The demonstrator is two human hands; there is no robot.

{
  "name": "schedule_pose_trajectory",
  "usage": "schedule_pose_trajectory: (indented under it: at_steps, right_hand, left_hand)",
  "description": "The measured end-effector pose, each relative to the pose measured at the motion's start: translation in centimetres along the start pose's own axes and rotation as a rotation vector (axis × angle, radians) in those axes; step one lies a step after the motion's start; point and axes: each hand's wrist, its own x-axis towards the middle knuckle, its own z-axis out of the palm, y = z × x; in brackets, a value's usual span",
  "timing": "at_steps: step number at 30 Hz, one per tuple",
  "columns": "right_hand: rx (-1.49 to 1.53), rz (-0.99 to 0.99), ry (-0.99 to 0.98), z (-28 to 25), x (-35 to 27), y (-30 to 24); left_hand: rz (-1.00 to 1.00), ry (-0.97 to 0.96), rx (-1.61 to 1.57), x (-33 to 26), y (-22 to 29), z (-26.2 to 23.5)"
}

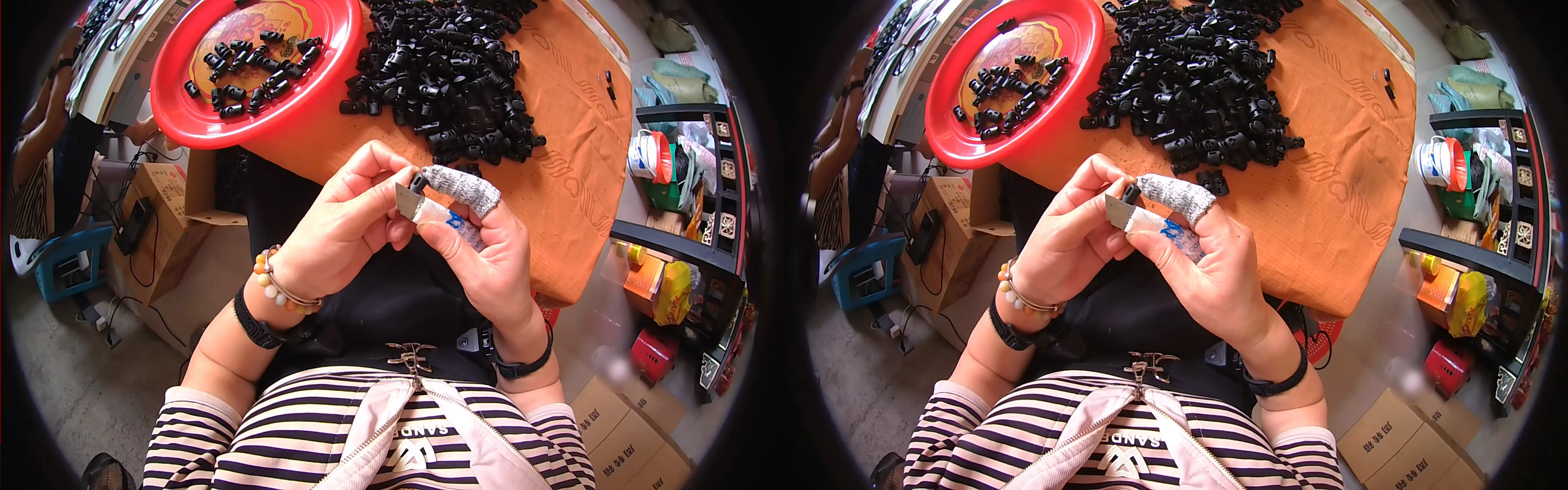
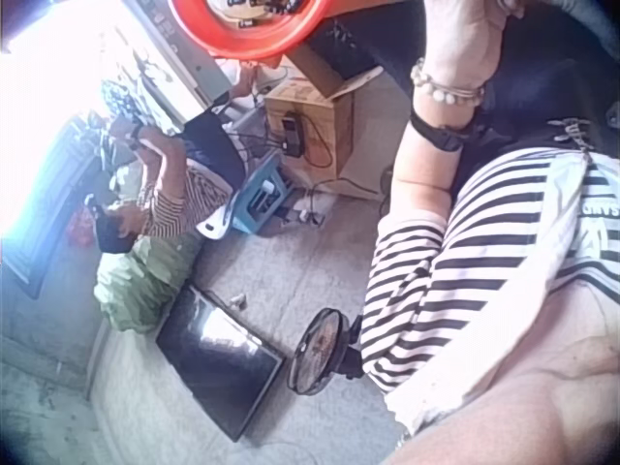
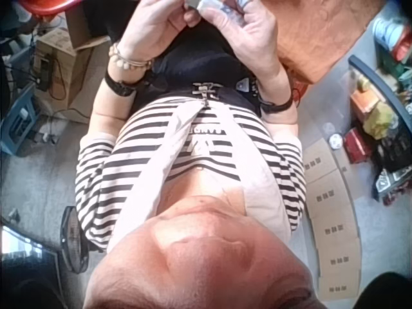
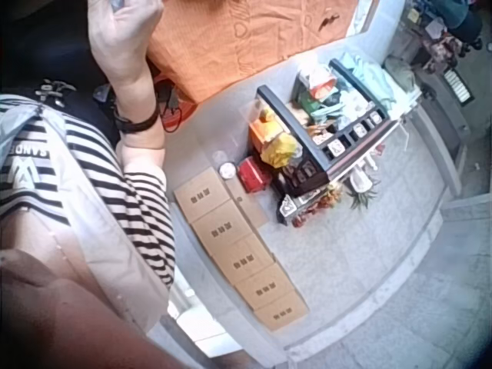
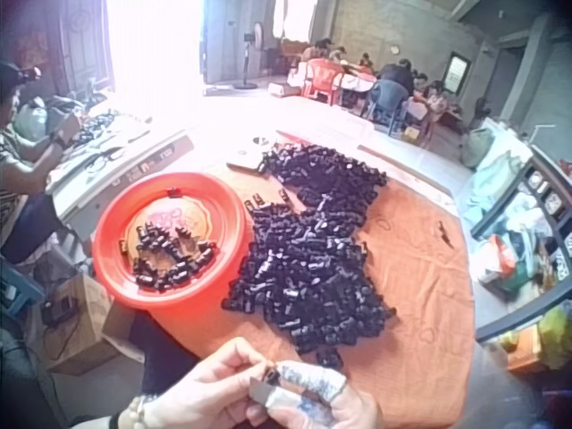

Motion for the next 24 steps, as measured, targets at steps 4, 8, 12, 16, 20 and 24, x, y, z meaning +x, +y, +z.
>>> schedule_pose_trajectory:
  at_steps: [4,8,12,16,20,24]
  right_hand:
    - [0.015,0.002,0.004,0.0,0.0,0.0]
    - [0.076,0.002,0.019,-0.5,0.1,0.3]
    - [-0.026,-0.014,0.001,-0.8,0.0,0.4]
    - [0.065,-0.052,0.082,-0.7,0.8,0.1]
    - [0.094,-0.053,0.033,-0.2,1.3,0.1]
    - [0.030,0.006,-0.010,0.4,2.0,0.1]
  left_hand:
    - [-0.002,-0.005,0.002,-0.1,0.2,0.1]
    - [0.000,0.013,0.057,-0.1,0.1,0.4]
    - [-0.013,0.022,0.047,0.0,0.3,0.9]
    - [-0.066,0.019,0.011,0.0,0.3,0.9]
    - [-0.119,-0.037,-0.055,0.0,0.3,0.3]
    - [-0.092,-0.068,-0.016,0.0,0.1,0.7]
